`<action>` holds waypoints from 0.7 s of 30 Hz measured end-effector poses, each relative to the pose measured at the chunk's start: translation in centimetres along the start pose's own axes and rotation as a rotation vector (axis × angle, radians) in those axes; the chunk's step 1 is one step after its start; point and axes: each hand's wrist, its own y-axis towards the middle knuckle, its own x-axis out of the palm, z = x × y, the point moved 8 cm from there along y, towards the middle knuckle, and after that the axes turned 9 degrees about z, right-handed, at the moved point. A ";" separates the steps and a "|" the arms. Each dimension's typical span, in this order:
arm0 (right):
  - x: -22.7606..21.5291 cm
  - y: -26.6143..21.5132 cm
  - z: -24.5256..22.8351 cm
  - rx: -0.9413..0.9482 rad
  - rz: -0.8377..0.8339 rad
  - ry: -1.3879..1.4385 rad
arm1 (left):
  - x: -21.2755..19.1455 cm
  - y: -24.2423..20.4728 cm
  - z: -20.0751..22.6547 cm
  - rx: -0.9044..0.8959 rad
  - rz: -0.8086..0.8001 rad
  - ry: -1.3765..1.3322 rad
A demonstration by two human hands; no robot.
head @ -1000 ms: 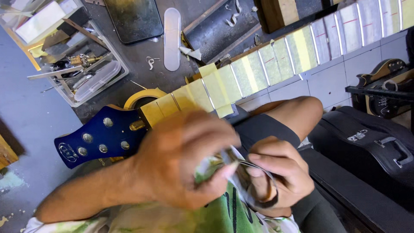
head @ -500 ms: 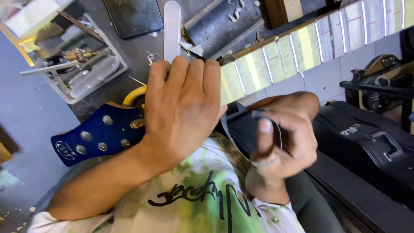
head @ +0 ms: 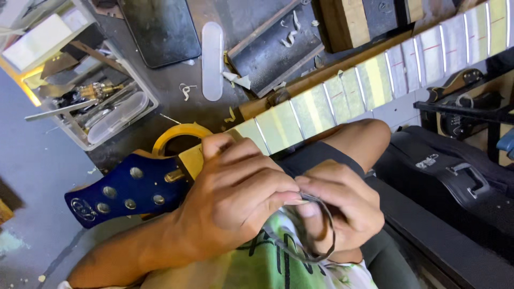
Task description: The person sands the taped fretboard of a guitar neck using a sanding strip. They repeatedly rub the sanding strip along the fretboard, remove pieces of tape to check the surface, and continue sanding.
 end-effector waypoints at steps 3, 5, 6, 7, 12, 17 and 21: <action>0.1 0.0 -1.1 0.012 -0.040 -0.031 | 0.1 -0.2 -0.3 0.002 -0.023 -0.044; -0.4 -0.1 -0.8 0.060 -0.021 -0.058 | -0.3 0.0 -0.2 0.003 -0.029 -0.065; -0.6 -0.3 -0.4 0.095 -0.055 -0.005 | -0.8 0.2 0.1 0.030 0.005 0.016; -0.8 -0.5 0.0 0.130 -0.089 0.048 | -1.3 0.5 0.4 0.057 0.040 0.096; -0.4 1.0 0.1 0.023 -0.003 -0.235 | -1.7 -0.8 -2.5 -0.007 -0.009 0.548; 0.5 2.3 -0.4 0.061 0.105 -0.442 | -0.9 -0.8 -3.3 0.031 -0.128 0.594; 1.3 2.3 -0.7 -0.036 -0.033 -0.544 | -0.9 -0.8 -2.9 0.082 -0.139 0.612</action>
